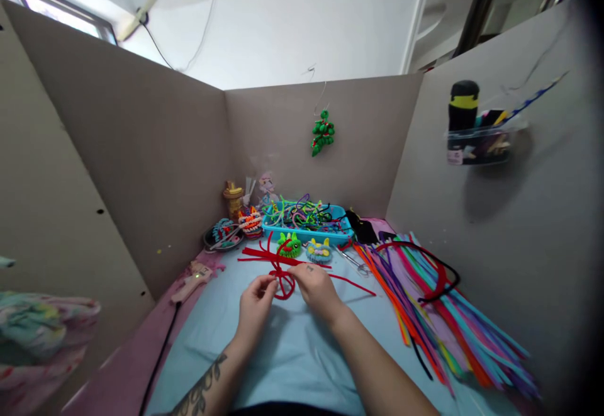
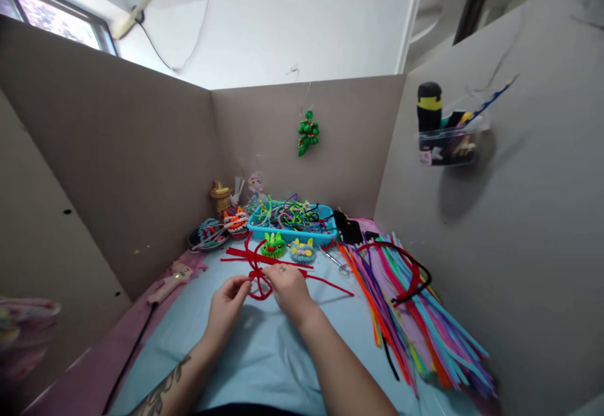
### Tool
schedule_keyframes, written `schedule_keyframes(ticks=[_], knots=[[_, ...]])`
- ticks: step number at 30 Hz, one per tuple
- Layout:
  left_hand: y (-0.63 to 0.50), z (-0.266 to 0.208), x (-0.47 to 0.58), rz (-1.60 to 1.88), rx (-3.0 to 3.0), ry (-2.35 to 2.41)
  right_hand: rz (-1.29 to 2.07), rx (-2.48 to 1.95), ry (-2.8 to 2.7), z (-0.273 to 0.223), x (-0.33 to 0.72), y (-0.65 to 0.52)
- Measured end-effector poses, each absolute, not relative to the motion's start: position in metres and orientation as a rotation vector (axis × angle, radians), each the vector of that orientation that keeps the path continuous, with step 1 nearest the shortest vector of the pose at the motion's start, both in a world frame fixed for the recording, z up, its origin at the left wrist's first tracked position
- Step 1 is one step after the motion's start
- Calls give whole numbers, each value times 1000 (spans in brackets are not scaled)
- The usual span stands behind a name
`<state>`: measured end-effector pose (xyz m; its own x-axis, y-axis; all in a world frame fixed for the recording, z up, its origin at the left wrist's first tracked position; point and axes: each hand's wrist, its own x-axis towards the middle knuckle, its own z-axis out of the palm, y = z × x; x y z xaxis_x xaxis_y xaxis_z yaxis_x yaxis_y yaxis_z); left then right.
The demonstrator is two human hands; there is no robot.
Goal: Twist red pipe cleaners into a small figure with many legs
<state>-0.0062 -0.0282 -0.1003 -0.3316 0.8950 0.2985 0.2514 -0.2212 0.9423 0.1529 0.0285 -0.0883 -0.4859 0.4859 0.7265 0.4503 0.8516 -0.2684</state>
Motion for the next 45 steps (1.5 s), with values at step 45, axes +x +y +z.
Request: schedule_keyframes(ticks=[45], knots=[[40, -102, 3, 892, 1852, 2306, 486, -1027, -1872, -112, 158, 66]])
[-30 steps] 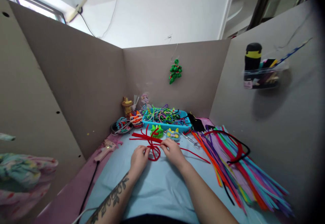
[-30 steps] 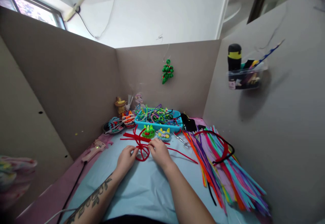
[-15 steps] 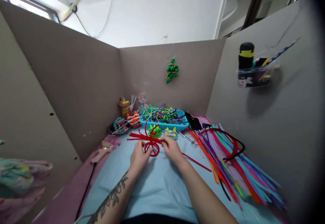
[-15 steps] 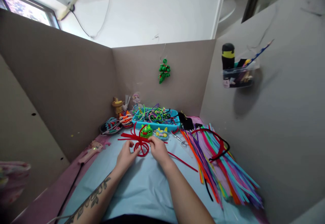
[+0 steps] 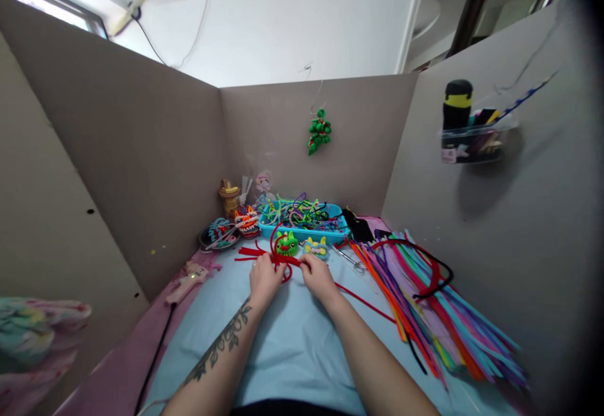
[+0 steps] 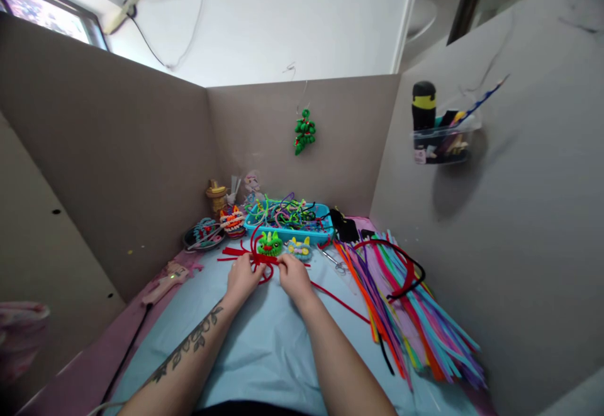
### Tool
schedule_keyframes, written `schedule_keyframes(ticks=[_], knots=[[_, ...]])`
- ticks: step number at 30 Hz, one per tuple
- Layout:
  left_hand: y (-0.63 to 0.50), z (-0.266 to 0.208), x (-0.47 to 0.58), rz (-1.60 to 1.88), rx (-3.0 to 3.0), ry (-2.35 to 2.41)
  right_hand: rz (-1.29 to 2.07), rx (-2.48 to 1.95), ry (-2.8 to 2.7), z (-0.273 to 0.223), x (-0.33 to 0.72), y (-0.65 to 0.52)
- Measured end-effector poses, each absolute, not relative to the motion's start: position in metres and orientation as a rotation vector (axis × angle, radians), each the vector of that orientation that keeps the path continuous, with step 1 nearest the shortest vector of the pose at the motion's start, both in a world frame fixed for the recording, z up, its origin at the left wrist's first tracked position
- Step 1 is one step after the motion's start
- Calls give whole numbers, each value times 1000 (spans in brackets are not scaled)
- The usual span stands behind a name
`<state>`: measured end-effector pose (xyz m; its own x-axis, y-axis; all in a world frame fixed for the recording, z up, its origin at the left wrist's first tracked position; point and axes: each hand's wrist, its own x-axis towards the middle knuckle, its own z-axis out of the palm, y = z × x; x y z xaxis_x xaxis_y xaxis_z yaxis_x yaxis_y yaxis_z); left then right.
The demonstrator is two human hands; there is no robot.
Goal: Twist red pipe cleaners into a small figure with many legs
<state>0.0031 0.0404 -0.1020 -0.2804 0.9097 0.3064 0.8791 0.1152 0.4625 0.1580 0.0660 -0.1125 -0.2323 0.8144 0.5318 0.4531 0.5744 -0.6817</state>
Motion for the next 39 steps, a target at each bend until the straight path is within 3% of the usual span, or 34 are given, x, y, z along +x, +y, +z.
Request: schedule_keyframes(ticks=[4, 11, 15, 20, 32, 39], knots=[[43, -101, -7, 905, 1824, 2246, 476, -1025, -1879, -110, 159, 65], [22, -96, -9, 1515, 1641, 1635, 449, -1020, -1774, -105, 162, 63], [23, -98, 5, 1546, 1424, 1349, 467, -952, -1702, -99, 162, 58], [29, -114, 14, 1573, 1258, 1325, 494, -892, -1724, -92, 162, 53], [28, -123, 7, 1675, 1322, 1359, 927, -838, -1782, -100, 156, 51], [26, -121, 4, 1771, 1345, 1463, 822, -867, -1878, -104, 155, 50]])
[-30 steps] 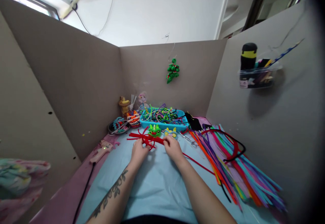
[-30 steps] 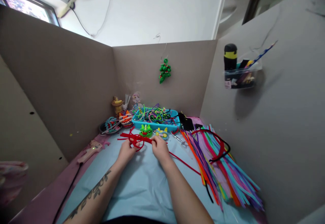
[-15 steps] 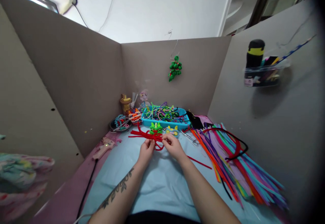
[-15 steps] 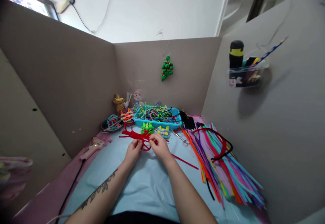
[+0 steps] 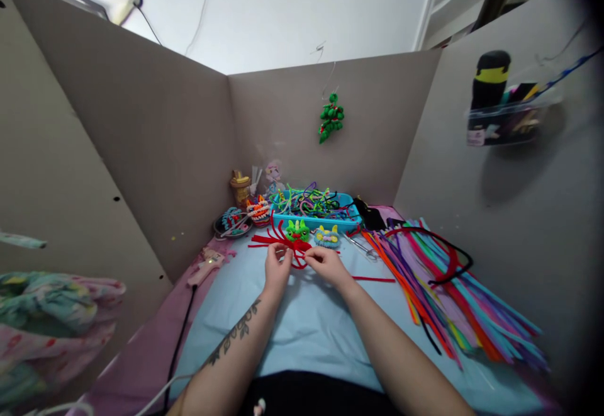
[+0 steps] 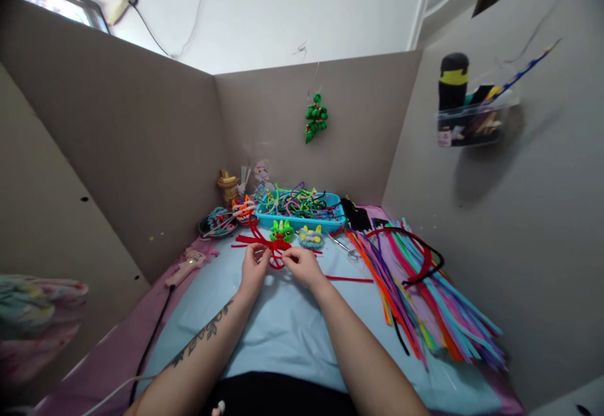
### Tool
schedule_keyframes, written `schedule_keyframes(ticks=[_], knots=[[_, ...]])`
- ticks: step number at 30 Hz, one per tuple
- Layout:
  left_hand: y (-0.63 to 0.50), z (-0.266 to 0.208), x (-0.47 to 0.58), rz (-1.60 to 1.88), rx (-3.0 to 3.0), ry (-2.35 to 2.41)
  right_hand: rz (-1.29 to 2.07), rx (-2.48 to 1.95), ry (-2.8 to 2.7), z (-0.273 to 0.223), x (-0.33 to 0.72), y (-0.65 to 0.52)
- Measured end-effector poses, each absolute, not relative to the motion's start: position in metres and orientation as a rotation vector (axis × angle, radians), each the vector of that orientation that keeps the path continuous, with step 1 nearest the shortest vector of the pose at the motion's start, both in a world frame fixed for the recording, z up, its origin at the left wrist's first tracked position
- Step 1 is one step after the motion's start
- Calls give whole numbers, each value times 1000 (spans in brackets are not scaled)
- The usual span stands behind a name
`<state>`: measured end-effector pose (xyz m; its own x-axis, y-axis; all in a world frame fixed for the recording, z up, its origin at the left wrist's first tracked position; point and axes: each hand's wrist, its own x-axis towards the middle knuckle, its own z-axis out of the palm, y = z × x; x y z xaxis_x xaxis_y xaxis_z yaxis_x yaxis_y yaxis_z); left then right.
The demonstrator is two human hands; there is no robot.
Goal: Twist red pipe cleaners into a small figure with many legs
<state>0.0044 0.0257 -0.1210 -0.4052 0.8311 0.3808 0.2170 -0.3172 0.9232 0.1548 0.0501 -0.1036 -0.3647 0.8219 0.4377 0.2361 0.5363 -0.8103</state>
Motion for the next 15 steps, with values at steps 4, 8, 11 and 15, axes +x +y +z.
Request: schedule_keyframes(ticks=[4, 8, 11, 15], knots=[[18, -115, 5, 1785, 1463, 1648, 718, -939, -1716, -104, 156, 52], [16, -114, 7, 1673, 1477, 1522, 693, -921, -1706, -104, 153, 50], [20, -119, 6, 1685, 1433, 1463, 666, -860, -1803, -106, 149, 48], [25, -124, 4, 1665, 1391, 1411, 618, -784, -1888, -108, 146, 46]])
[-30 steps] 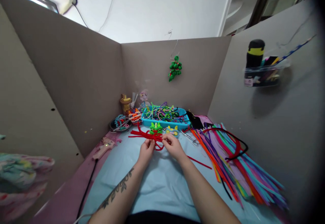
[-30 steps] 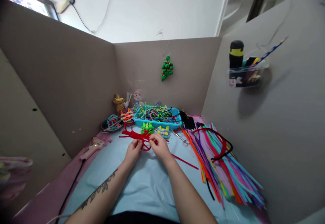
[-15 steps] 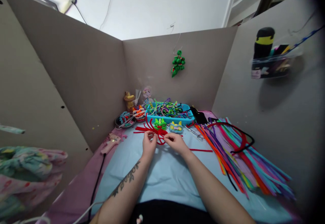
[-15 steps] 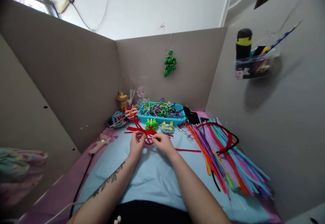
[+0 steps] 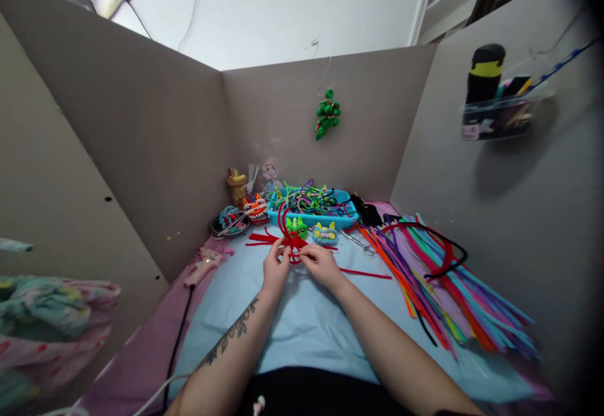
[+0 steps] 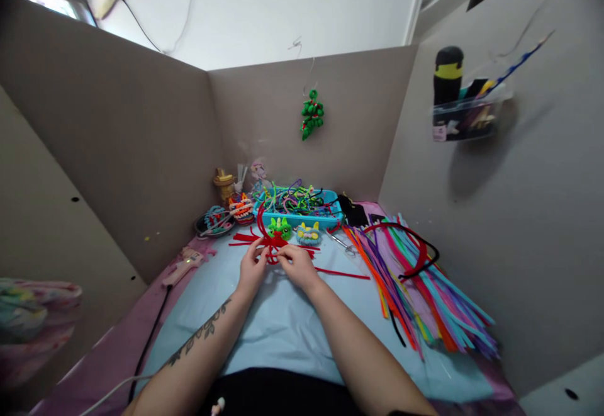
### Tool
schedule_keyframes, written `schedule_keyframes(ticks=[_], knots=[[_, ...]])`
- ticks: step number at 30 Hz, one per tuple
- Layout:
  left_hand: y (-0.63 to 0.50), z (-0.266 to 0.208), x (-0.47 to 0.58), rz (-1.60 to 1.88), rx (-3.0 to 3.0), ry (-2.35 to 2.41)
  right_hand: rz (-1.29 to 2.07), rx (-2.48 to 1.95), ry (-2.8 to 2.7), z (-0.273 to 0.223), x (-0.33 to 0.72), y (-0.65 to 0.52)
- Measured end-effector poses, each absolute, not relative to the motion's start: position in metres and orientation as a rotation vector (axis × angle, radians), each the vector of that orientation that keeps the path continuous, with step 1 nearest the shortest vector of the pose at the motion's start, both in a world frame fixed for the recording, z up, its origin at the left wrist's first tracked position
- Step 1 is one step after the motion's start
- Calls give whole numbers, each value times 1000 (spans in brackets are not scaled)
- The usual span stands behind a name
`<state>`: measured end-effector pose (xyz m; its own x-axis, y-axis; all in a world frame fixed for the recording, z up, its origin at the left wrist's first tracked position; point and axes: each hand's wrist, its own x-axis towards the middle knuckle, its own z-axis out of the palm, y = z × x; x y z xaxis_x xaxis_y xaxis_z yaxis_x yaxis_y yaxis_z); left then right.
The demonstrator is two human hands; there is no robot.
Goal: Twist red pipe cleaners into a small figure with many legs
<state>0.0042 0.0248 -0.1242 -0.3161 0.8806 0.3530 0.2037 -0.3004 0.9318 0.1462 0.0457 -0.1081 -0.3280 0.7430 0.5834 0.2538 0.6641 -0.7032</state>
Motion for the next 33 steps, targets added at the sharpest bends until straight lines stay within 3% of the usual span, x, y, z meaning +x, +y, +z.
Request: schedule_keyframes(ticks=[10, 19, 33], knots=[[30, -123, 4, 1670, 1128, 1184, 584, -712, -1988, -104, 145, 39], [30, -120, 0, 1737, 957, 1006, 462, -818, -1697, -102, 160, 51], [24, -115, 2, 1725, 1030, 1041, 441, -766, -1843, -94, 157, 45]])
